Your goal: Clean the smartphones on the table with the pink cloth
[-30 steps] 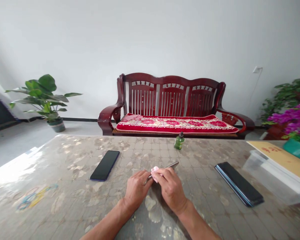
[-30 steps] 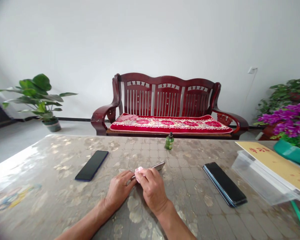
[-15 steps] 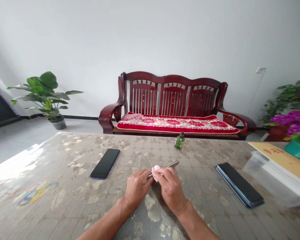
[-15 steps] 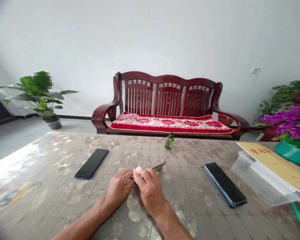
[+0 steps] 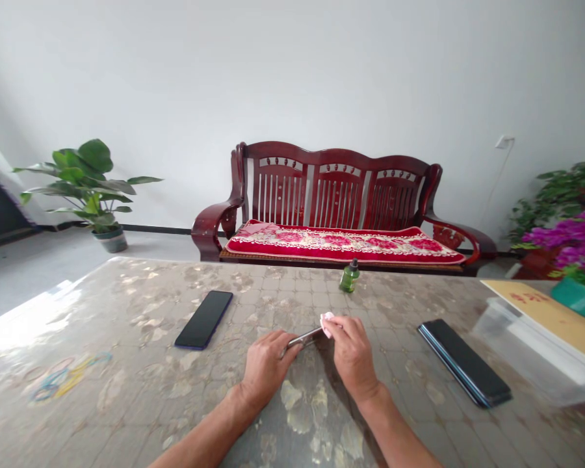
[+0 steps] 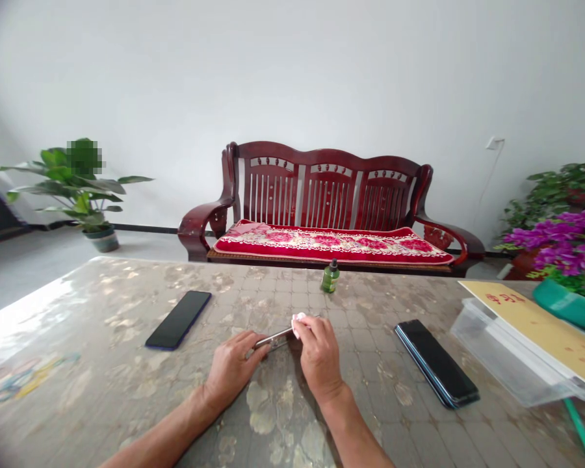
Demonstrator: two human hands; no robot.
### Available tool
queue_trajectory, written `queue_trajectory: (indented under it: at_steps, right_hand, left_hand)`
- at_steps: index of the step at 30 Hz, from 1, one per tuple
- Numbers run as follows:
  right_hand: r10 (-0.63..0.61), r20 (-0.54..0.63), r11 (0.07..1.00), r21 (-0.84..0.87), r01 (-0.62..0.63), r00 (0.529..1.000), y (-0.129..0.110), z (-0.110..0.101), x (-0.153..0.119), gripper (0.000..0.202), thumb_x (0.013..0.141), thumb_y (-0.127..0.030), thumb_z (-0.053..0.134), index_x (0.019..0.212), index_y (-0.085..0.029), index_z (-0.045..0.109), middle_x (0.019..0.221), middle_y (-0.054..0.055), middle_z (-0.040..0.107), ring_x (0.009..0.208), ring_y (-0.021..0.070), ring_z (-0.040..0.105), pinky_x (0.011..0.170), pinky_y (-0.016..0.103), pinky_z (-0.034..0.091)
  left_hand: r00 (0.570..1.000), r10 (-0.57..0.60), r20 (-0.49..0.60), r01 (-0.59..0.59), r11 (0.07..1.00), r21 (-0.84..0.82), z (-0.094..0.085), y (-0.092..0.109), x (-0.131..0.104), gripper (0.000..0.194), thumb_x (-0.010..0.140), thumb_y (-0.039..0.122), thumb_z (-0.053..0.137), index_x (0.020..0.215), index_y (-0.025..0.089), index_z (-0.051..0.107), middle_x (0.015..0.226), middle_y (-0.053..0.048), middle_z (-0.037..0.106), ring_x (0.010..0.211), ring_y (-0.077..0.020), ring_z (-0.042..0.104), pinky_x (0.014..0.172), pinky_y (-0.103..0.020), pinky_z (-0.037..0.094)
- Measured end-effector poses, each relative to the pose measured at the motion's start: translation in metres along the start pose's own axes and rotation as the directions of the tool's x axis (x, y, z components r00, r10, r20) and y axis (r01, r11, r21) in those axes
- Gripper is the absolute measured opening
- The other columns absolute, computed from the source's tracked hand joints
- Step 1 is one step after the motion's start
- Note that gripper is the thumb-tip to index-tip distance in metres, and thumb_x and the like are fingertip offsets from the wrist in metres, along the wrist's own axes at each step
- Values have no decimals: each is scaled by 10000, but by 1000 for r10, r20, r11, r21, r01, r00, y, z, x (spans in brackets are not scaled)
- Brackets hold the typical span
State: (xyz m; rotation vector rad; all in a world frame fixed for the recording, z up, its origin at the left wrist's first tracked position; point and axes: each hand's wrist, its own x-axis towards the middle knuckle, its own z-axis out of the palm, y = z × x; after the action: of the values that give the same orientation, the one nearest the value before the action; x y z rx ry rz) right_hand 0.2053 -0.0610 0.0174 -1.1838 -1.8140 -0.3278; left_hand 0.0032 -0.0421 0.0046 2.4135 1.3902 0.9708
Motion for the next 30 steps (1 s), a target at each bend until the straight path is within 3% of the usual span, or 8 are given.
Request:
queue_trajectory:
  at_steps: [5, 12, 14, 17, 21, 23, 30]
  right_hand:
    - [-113, 63, 992, 69, 108, 992, -24, 4, 3, 324, 934, -92, 531, 1186, -255, 652, 978, 48, 684, 903, 173, 607, 811, 320, 524]
    - [84, -27, 994, -70, -86, 996, 25, -5, 3, 251, 955, -124, 494, 1079, -221, 689, 964, 62, 675, 921, 181, 616, 805, 316, 528]
    - [95, -38, 992, -78, -98, 995, 27, -5, 1, 252, 960, -129, 486, 1081, -218, 688, 961, 64, 671, 920, 184, 611, 806, 323, 528]
    - [53, -13, 998, -33, -54, 998, 8, -1, 1, 244, 953, -132, 512, 1091, -232, 687, 951, 60, 666, 909, 187, 604, 805, 335, 524]
    - [-101, 55, 991, 88, 96, 993, -30, 6, 2, 309, 943, -99, 521, 1180, -245, 653, 994, 54, 679, 931, 178, 602, 826, 323, 522]
    - [-128, 81, 987, 104, 119, 988, -36, 7, 4, 315, 941, -101, 525, 1192, -245, 648, 1000, 52, 683, 933, 179, 600, 820, 321, 522]
    - [43, 5, 999, -13, -43, 999, 5, 0, 4, 254, 958, -128, 493, 1082, -229, 690, 951, 61, 664, 908, 184, 597, 805, 333, 516]
  left_hand:
    - [1000, -6, 14, 7, 1000, -11, 0, -3, -2, 185, 950, 331, 545, 884, 245, 694, 793, 0, 686, 777, -164, 653, 706, -232, 441]
    - [999, -29, 27, 28, 1000, 5, -6, 0, 0, 194, 942, 324, 538, 854, 243, 691, 785, 0, 693, 772, -160, 657, 691, -224, 445]
    - [999, -23, 21, 23, 1000, 4, -6, 1, 0, 193, 941, 323, 537, 858, 242, 691, 786, 0, 694, 771, -161, 658, 692, -225, 449]
    - [1000, -17, 9, 17, 1000, 5, -5, 2, 0, 200, 943, 327, 531, 861, 239, 691, 782, -5, 692, 765, -161, 658, 692, -225, 451]
    - [1000, 4, 10, -4, 1000, 6, -3, 0, -1, 193, 945, 314, 535, 863, 233, 690, 776, -7, 684, 752, -159, 649, 693, -226, 447]
    - [1000, 8, 6, -8, 1000, 3, -3, 0, -2, 192, 946, 314, 537, 864, 235, 692, 772, -6, 684, 748, -159, 647, 692, -227, 444]
    - [999, -33, 28, 33, 999, 0, -5, 1, -1, 193, 944, 315, 544, 848, 235, 691, 779, -3, 691, 766, -161, 655, 695, -224, 445]
